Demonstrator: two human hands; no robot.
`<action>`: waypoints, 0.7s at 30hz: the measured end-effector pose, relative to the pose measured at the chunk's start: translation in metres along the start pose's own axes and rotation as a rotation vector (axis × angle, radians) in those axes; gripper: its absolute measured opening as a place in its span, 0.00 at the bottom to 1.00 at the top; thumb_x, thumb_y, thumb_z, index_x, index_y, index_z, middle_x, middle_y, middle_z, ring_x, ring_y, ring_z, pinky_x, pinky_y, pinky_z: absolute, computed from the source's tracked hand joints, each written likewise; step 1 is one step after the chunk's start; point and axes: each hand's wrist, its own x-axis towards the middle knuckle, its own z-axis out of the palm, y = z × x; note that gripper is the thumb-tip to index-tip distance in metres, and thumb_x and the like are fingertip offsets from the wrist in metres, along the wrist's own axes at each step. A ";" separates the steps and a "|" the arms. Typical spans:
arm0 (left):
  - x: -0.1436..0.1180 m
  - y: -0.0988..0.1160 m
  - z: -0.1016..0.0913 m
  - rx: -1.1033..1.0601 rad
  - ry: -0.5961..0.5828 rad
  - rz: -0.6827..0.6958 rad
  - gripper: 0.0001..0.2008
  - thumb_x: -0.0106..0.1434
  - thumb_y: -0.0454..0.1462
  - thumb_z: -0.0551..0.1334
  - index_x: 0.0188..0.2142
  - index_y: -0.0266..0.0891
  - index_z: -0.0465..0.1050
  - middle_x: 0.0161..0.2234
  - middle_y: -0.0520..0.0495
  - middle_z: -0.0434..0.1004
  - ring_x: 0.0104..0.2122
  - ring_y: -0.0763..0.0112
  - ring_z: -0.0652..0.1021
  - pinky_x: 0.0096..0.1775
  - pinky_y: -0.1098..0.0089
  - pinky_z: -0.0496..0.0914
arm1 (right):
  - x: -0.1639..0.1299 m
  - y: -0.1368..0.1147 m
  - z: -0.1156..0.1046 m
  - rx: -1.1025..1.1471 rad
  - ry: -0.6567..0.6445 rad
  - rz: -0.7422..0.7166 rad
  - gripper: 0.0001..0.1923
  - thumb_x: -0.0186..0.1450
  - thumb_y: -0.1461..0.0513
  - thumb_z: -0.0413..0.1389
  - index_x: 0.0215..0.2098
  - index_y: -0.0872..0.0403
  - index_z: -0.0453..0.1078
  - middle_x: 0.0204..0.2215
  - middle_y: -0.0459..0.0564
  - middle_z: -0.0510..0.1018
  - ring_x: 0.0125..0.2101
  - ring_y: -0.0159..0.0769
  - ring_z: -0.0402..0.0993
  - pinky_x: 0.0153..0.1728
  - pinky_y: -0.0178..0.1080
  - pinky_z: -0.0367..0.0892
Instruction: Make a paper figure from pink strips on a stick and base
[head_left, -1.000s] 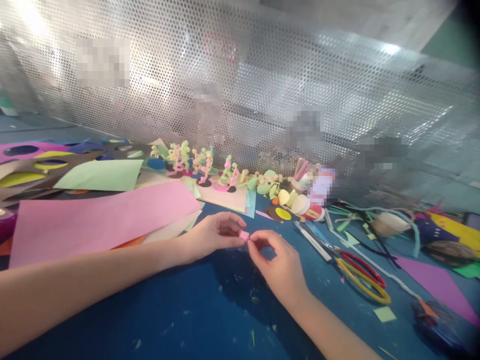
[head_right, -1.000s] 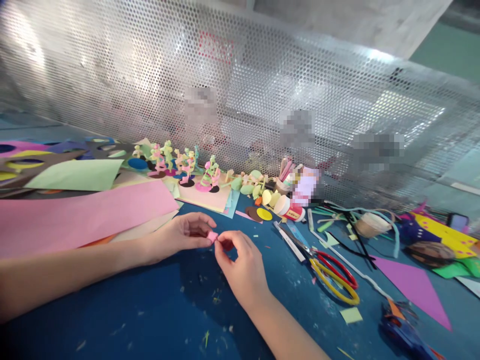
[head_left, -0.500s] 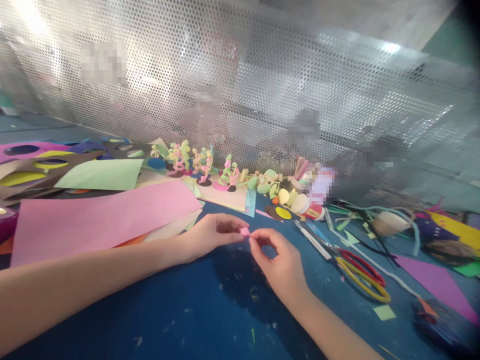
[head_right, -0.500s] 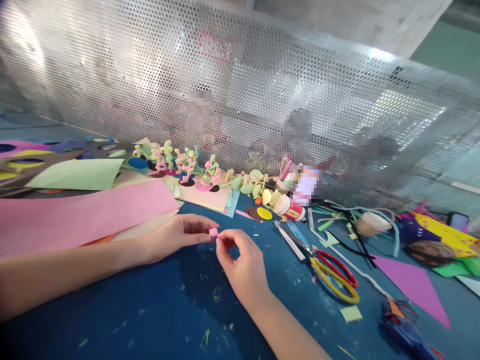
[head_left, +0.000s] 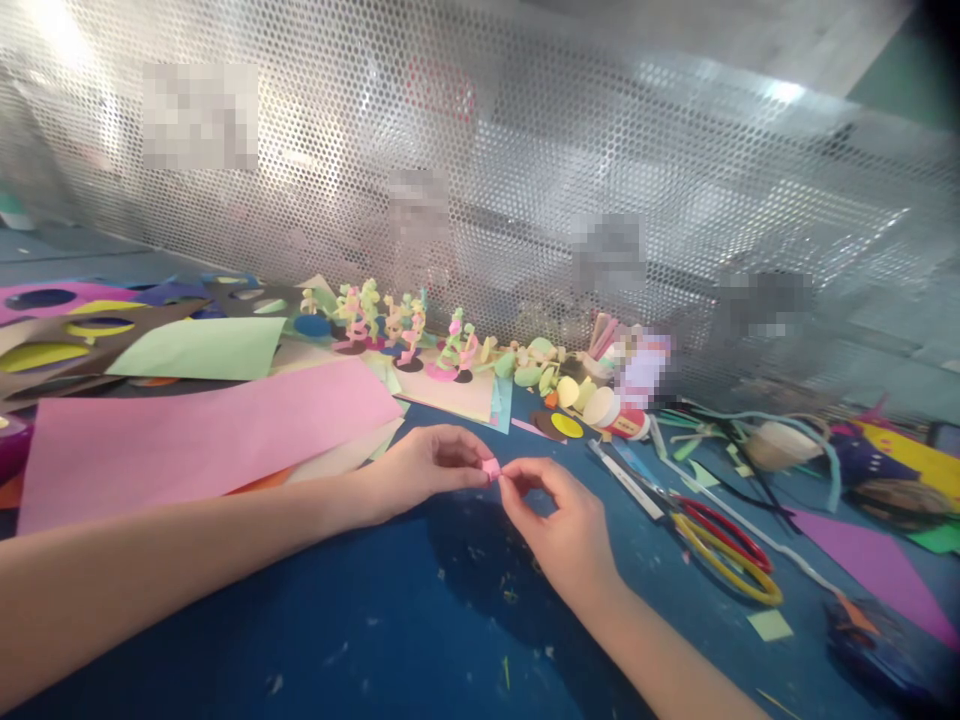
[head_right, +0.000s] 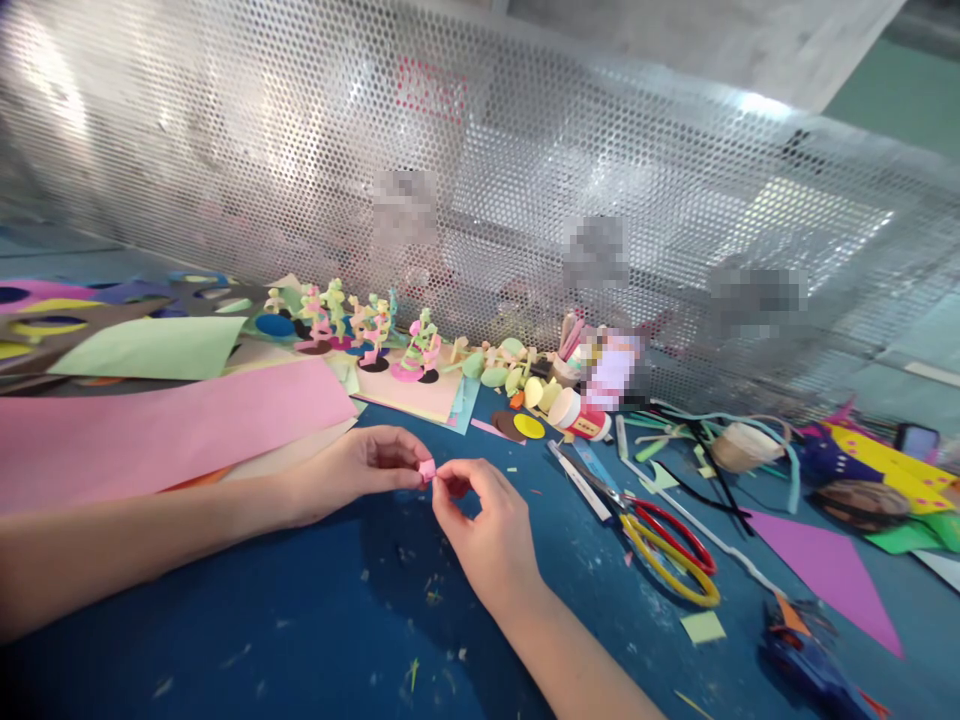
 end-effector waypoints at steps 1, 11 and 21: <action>0.000 -0.001 0.000 0.003 -0.002 -0.001 0.13 0.51 0.40 0.65 0.36 0.35 0.70 0.34 0.46 0.76 0.37 0.68 0.76 0.43 0.65 0.68 | 0.000 0.000 0.000 -0.005 0.004 -0.013 0.03 0.59 0.64 0.53 0.30 0.52 0.69 0.25 0.43 0.74 0.25 0.29 0.70 0.31 0.32 0.66; -0.001 -0.001 0.002 -0.008 -0.058 0.018 0.11 0.51 0.37 0.65 0.33 0.34 0.71 0.34 0.46 0.77 0.37 0.68 0.76 0.43 0.64 0.68 | -0.002 -0.003 0.001 -0.125 0.014 -0.094 0.04 0.54 0.68 0.53 0.25 0.53 0.66 0.20 0.42 0.70 0.21 0.28 0.67 0.27 0.31 0.64; 0.000 0.004 0.001 -0.032 0.018 -0.032 0.13 0.50 0.39 0.66 0.36 0.35 0.71 0.35 0.46 0.76 0.38 0.69 0.75 0.44 0.66 0.66 | 0.000 0.001 0.002 0.134 -0.061 0.192 0.04 0.59 0.62 0.52 0.32 0.53 0.68 0.28 0.46 0.76 0.27 0.31 0.72 0.32 0.33 0.68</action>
